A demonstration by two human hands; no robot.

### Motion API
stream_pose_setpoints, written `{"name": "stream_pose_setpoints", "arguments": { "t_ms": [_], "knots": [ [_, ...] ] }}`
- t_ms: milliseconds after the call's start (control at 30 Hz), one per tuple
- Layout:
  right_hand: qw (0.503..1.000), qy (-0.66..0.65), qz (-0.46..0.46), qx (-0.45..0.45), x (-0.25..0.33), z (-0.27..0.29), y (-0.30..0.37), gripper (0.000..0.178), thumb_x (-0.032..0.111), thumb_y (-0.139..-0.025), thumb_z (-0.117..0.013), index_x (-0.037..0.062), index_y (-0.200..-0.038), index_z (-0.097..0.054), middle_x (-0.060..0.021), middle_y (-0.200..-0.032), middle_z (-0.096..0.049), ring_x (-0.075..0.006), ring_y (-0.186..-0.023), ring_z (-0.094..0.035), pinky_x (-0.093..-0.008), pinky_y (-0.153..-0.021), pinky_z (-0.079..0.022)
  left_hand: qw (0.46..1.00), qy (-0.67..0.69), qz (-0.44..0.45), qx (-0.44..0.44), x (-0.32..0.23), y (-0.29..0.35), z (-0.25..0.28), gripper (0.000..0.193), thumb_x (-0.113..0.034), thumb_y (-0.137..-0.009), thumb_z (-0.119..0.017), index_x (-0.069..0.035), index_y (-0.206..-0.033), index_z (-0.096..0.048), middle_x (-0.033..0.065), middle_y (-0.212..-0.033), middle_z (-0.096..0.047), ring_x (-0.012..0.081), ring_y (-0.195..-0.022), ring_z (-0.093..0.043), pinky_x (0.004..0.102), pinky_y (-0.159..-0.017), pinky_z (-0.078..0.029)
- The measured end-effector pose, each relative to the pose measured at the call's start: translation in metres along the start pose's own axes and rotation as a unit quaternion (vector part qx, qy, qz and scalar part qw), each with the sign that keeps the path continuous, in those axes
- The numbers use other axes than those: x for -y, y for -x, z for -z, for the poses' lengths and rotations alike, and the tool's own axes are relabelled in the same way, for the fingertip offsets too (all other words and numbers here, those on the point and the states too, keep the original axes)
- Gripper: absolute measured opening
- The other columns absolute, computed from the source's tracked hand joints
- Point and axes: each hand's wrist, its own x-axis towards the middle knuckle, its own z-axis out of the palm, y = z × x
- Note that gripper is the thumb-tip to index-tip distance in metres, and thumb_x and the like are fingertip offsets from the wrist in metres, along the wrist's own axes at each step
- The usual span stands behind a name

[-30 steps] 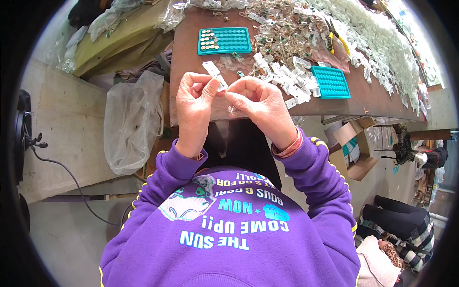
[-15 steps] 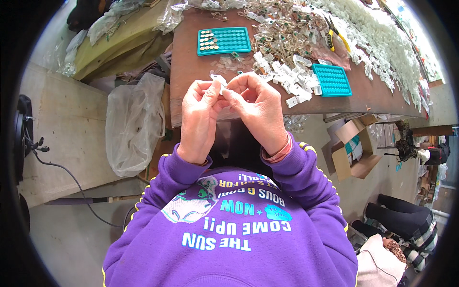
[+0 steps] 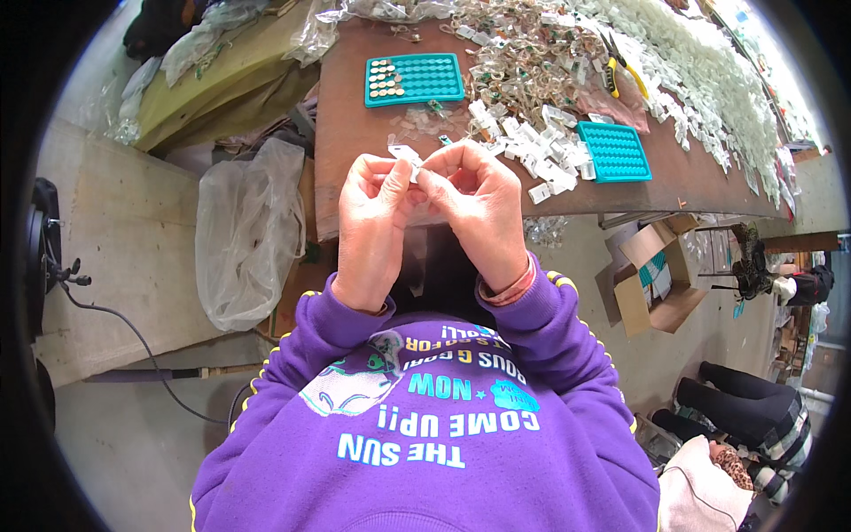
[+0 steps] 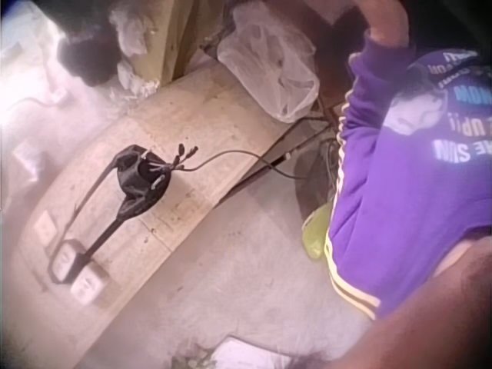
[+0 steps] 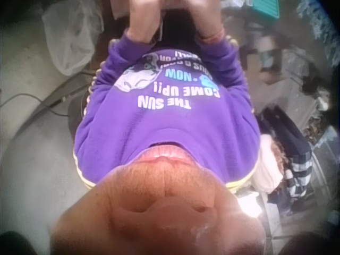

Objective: The person repeatedly picks small white plastic components and metallic pins from a pile on the table, aligns them by hand, and places the assembled units into a teal tray. The person handles each unit one at a time, occasionally adjusting the orientation before placing it in the tray.

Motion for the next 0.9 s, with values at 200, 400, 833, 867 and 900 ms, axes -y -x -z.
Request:
{"name": "stream_pose_setpoints", "arguments": {
  "t_ms": [200,400,833,867,900],
  "knots": [
    [0.995,0.099,0.025,0.01,0.01,0.005,0.001,0.011,0.007,-0.089,-0.067,-0.0019,-0.093,-0.062,-0.0033,-0.082,-0.064,-0.008,-0.073,-0.061,-0.0198,-0.066,-0.048,0.98,-0.113,-0.165,-0.001,0.005,-0.004,0.005,0.014,-0.005,-0.091,-0.063,-0.004,-0.095,-0.05,0.0044,-0.09,-0.058,0.0102,-0.081,-0.059,0.0232,-0.072,-0.05],
    [0.995,0.007,-0.051,0.087,0.022,0.018,0.002,0.01,0.006,-0.089,-0.065,-0.0025,-0.092,-0.061,-0.0039,-0.082,-0.064,-0.0099,-0.068,-0.063,-0.0214,-0.063,-0.051,0.933,-0.218,-0.285,-0.011,0.004,-0.006,0.007,0.018,-0.004,-0.089,-0.066,-0.002,-0.097,-0.05,0.0055,-0.097,-0.056,0.009,-0.082,-0.057,0.0232,-0.073,-0.049],
    [0.987,0.148,0.026,0.063,0.019,0.007,0.008,0.012,0.007,-0.093,-0.061,-0.0036,-0.098,-0.059,-0.0048,-0.077,-0.064,-0.0084,-0.067,-0.061,-0.0216,-0.061,-0.05,0.938,-0.223,-0.264,-0.019,-0.001,-0.003,0.004,0.016,-0.001,-0.089,-0.064,-0.003,-0.098,-0.051,0.0041,-0.091,-0.058,0.0081,-0.08,-0.056,0.0216,-0.074,-0.048],
    [0.987,0.143,0.024,0.063,0.02,0.008,0.008,0.012,0.007,-0.093,-0.061,-0.0033,-0.098,-0.059,-0.0048,-0.075,-0.064,-0.0086,-0.066,-0.061,-0.0216,-0.061,-0.05,0.932,-0.232,-0.277,-0.017,-0.001,-0.003,0.004,0.016,-0.001,-0.089,-0.064,-0.003,-0.098,-0.051,0.0041,-0.091,-0.058,0.0084,-0.08,-0.057,0.0219,-0.073,-0.048],
    [0.988,0.135,0.025,0.065,0.021,0.009,0.007,0.011,0.007,-0.093,-0.06,-0.003,-0.098,-0.059,-0.0048,-0.074,-0.064,-0.0087,-0.065,-0.061,-0.0215,-0.062,-0.05,0.927,-0.241,-0.289,-0.016,-0.001,-0.004,0.004,0.016,-0.001,-0.089,-0.064,-0.003,-0.098,-0.052,0.0041,-0.091,-0.058,0.0088,-0.08,-0.057,0.0223,-0.073,-0.049]
  ]
}}
